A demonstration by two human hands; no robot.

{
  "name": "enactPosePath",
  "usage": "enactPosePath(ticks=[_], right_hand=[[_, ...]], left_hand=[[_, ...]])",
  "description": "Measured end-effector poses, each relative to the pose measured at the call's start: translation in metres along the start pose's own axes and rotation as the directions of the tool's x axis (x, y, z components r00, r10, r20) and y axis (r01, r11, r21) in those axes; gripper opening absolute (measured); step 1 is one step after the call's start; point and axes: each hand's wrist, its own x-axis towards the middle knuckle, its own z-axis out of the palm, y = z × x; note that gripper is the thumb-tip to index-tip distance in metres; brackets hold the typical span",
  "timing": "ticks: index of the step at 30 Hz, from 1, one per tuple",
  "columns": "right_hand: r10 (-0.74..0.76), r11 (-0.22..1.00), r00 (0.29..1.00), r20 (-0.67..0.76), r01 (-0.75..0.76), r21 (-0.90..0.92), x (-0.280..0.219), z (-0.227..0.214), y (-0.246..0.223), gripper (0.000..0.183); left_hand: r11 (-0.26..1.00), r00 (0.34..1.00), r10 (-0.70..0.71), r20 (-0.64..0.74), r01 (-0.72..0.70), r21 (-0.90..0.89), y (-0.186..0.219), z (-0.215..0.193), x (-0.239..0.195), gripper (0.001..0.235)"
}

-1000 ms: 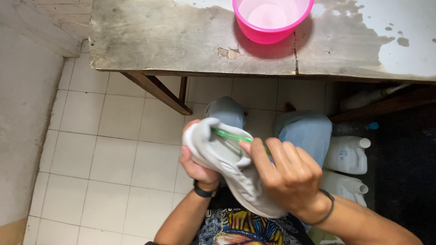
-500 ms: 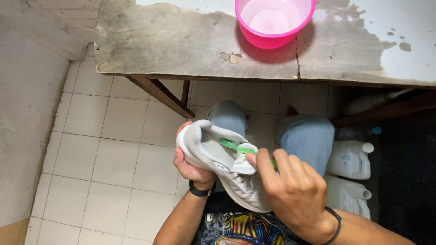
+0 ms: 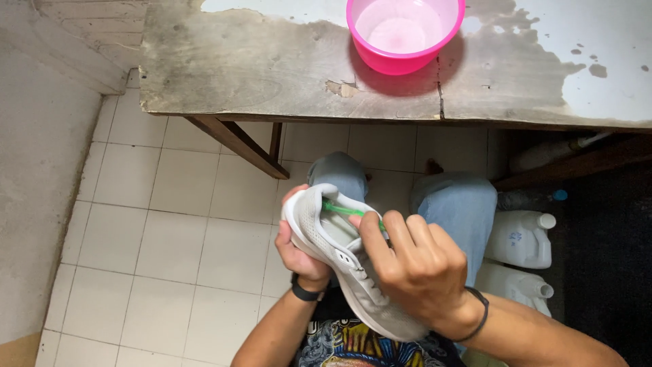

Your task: The person scrubs the inside and upper parts of a white sneaker using a green toothbrush. They repeatedly dip the toothbrush into a pink bowl of water on a nearby table to wet the bristles before continuing to clean the shoe.

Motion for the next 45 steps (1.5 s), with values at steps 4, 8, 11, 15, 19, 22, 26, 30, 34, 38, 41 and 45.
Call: enactPosePath(ticks=[4, 8, 11, 15, 19, 22, 26, 30, 34, 38, 41, 45], right_hand=[[0.019, 0.998, 0.987, 0.161, -0.01, -0.056, -0.008, -0.01, 0.004, 0.026], [-0.038, 0.998, 0.999, 0.02, 0.039, -0.04, 0.004, -0.006, 0.004, 0.029], [-0.044, 0.998, 0.996, 0.083, 0.048, -0.046, -0.003, -0.007, 0.006, 0.026], [-0.053, 0.999, 0.999, 0.0, 0.053, -0.013, 0.012, -0.005, 0.01, 0.032], [-0.032, 0.998, 0.991, 0.132, 0.038, -0.044, 0.001, -0.004, 0.006, 0.02], [-0.017, 0.998, 0.987, 0.163, 0.027, -0.059, 0.004, -0.007, 0.007, 0.028], [-0.046, 0.998, 0.995, 0.089, 0.049, -0.032, 0.002, -0.001, 0.006, 0.027], [-0.02, 1.0, 0.989, 0.145, 0.021, -0.006, 0.004, -0.007, 0.013, 0.036], [-0.073, 0.997, 0.997, -0.026, 0.073, 0.009, 0.002, 0.004, 0.013, 0.034], [-0.013, 0.997, 0.985, 0.171, -0.001, 0.08, 0.001, -0.001, 0.021, 0.039], [-0.031, 0.993, 0.995, 0.091, 0.02, 0.117, -0.003, 0.009, 0.025, 0.038], [-0.037, 0.982, 0.991, 0.129, 0.013, 0.186, -0.006, 0.006, 0.035, 0.046]], left_hand=[[0.993, 0.996, 0.063, -0.06, -0.056, 0.108, 0.007, -0.004, 0.008, 0.055], [0.993, 1.0, -0.014, -0.022, 0.016, 0.118, 0.006, 0.003, 0.002, 0.057], [0.985, 1.0, -0.017, -0.009, 0.018, 0.169, 0.013, -0.002, 0.01, 0.056], [0.987, 0.995, -0.093, 0.041, 0.087, 0.134, 0.007, 0.008, -0.001, 0.055], [0.98, 0.999, -0.012, 0.034, 0.005, 0.197, 0.01, -0.003, 0.016, 0.056], [0.988, 1.0, -0.005, 0.007, 0.003, 0.155, 0.01, -0.002, 0.011, 0.054], [0.984, 0.999, -0.051, 0.004, 0.049, 0.171, 0.011, -0.004, 0.014, 0.056], [0.989, 1.0, -0.018, -0.001, 0.018, 0.144, 0.011, -0.003, 0.014, 0.055], [0.984, 0.997, -0.057, 0.047, 0.049, 0.173, 0.015, -0.004, 0.015, 0.055], [0.959, 0.997, 0.021, 0.076, -0.041, 0.282, 0.021, -0.009, 0.023, 0.059], [0.959, 0.994, 0.023, 0.109, -0.052, 0.278, 0.024, -0.009, 0.023, 0.06], [0.96, 0.993, 0.038, 0.111, -0.067, 0.272, 0.041, -0.016, 0.035, 0.061]])
